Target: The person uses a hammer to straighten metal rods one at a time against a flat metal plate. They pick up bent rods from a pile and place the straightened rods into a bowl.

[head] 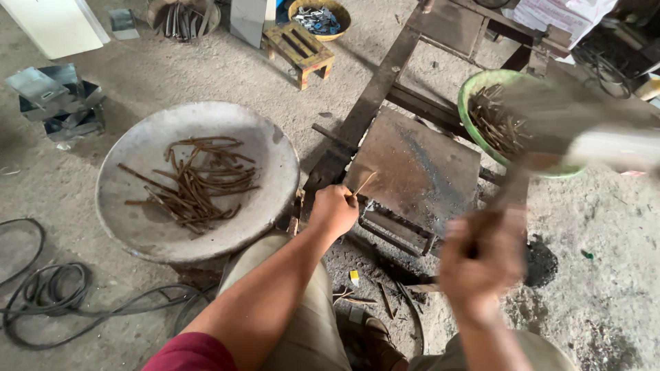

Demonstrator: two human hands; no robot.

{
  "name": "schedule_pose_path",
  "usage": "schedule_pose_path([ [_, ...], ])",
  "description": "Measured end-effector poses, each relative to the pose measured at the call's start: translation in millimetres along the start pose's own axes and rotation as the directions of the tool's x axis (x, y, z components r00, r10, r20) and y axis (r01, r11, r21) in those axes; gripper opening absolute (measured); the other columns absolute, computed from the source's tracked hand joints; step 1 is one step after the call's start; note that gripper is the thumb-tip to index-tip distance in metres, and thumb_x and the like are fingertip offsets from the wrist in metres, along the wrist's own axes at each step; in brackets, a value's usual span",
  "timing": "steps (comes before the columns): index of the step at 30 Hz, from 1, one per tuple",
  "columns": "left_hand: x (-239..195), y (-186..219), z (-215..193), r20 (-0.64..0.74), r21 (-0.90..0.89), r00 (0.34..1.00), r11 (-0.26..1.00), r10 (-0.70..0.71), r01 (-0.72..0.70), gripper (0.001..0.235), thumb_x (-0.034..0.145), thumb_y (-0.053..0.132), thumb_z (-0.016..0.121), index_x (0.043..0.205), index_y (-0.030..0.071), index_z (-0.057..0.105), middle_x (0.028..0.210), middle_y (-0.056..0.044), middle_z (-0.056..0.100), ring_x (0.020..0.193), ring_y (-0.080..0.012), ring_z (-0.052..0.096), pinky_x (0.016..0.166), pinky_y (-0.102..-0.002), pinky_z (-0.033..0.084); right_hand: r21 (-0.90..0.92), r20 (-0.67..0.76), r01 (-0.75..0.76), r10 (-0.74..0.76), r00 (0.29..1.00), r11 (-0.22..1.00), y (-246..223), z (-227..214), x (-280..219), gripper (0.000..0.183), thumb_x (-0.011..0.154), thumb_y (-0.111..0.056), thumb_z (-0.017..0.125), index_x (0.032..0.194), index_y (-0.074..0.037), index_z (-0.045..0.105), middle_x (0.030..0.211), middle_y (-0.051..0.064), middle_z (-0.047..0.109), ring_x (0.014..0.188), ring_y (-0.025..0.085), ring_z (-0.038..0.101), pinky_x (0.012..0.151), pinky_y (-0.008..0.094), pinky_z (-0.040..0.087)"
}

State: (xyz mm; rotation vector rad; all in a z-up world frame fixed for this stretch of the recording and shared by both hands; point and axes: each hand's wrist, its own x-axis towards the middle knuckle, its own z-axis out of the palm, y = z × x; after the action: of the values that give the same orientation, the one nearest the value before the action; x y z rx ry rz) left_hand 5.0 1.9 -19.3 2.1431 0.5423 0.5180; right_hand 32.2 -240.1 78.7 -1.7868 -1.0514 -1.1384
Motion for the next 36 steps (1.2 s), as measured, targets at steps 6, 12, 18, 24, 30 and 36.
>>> schedule_pose_path([
  [6, -4, 11, -14, -0.001, 0.052, 0.998, 0.997, 0.056, -0.056, 0.018, 0.084, 0.017, 0.070, 0.085, 0.000, 0.075, 0.084, -0.023, 0.073, 0.083, -0.0397, 0.072, 0.076, -0.047, 0.058, -0.238, 0.658, -0.416, 0.461, 0.596, 0.878, -18, 18, -23, 0.067, 0.084, -0.009, 0.065, 0.148, 0.003, 0.048, 0.082, 0.022, 0.071, 0.049, 0.021, 0.069, 0.039, 0.028, 0.059],
  [12, -9, 16, -19, 0.084, 0.096, 0.996, 0.995, -0.044, 0.035, 0.015, 0.085, 0.014, 0.067, 0.087, 0.002, 0.075, 0.086, -0.022, 0.073, 0.082, -0.0379, 0.073, 0.077, -0.045, 0.059, -0.390, 0.386, -0.193, 0.350, 0.854, 0.901, -30, -45, 54, 0.070, 0.098, -0.019, 0.073, 0.153, 0.014, 0.045, 0.049, 0.005, 0.062, 0.033, 0.016, 0.052, 0.031, 0.028, 0.044],
  [18, -9, 11, -17, 0.040, 0.156, 0.996, 0.985, 0.074, -0.079, 0.014, 0.084, 0.013, 0.067, 0.084, 0.000, 0.074, 0.086, -0.022, 0.073, 0.085, -0.0387, 0.073, 0.080, -0.046, 0.058, 0.102, 0.095, -0.422, 0.413, 0.906, 0.901, -5, -73, 56, 0.018, 0.119, -0.011, 0.054, 0.117, 0.007, 0.057, 0.088, 0.009, 0.065, 0.067, 0.013, 0.058, 0.064, 0.023, 0.050],
  [24, -11, 17, -21, 0.077, 0.151, 0.997, 0.988, 0.002, -0.014, 0.016, 0.086, 0.014, 0.065, 0.088, 0.001, 0.073, 0.091, -0.023, 0.072, 0.089, -0.0412, 0.071, 0.083, -0.048, 0.057, -0.053, 0.203, -0.009, 0.019, 0.979, 0.999, -1, 4, -17, 0.034, 0.106, -0.007, 0.068, 0.123, 0.014, 0.047, 0.066, 0.002, 0.059, 0.047, 0.011, 0.053, 0.041, 0.027, 0.049],
  [30, -15, 20, -26, 0.109, 0.086, 0.993, 0.996, -0.048, 0.038, 0.019, 0.086, 0.011, 0.061, 0.099, 0.003, 0.072, 0.097, -0.024, 0.072, 0.093, -0.0428, 0.069, 0.085, -0.052, 0.054, -0.311, 0.596, -0.761, 0.740, 0.310, 0.569, -18, 11, -7, 0.069, 0.090, -0.011, 0.064, 0.153, -0.010, 0.036, 0.115, 0.009, 0.071, 0.040, 0.012, 0.065, 0.031, 0.027, 0.058],
  [36, -11, 8, -16, 0.061, 0.165, 0.996, 0.983, 0.072, -0.081, 0.015, 0.086, 0.015, 0.067, 0.085, 0.001, 0.072, 0.091, -0.022, 0.073, 0.091, -0.0401, 0.071, 0.084, -0.047, 0.058, -0.016, 0.216, -0.228, 0.226, 0.950, 0.974, -32, -43, 68, 0.053, 0.100, -0.004, 0.068, 0.142, 0.019, 0.045, 0.070, 0.010, 0.068, 0.045, 0.010, 0.057, 0.037, 0.025, 0.045],
])
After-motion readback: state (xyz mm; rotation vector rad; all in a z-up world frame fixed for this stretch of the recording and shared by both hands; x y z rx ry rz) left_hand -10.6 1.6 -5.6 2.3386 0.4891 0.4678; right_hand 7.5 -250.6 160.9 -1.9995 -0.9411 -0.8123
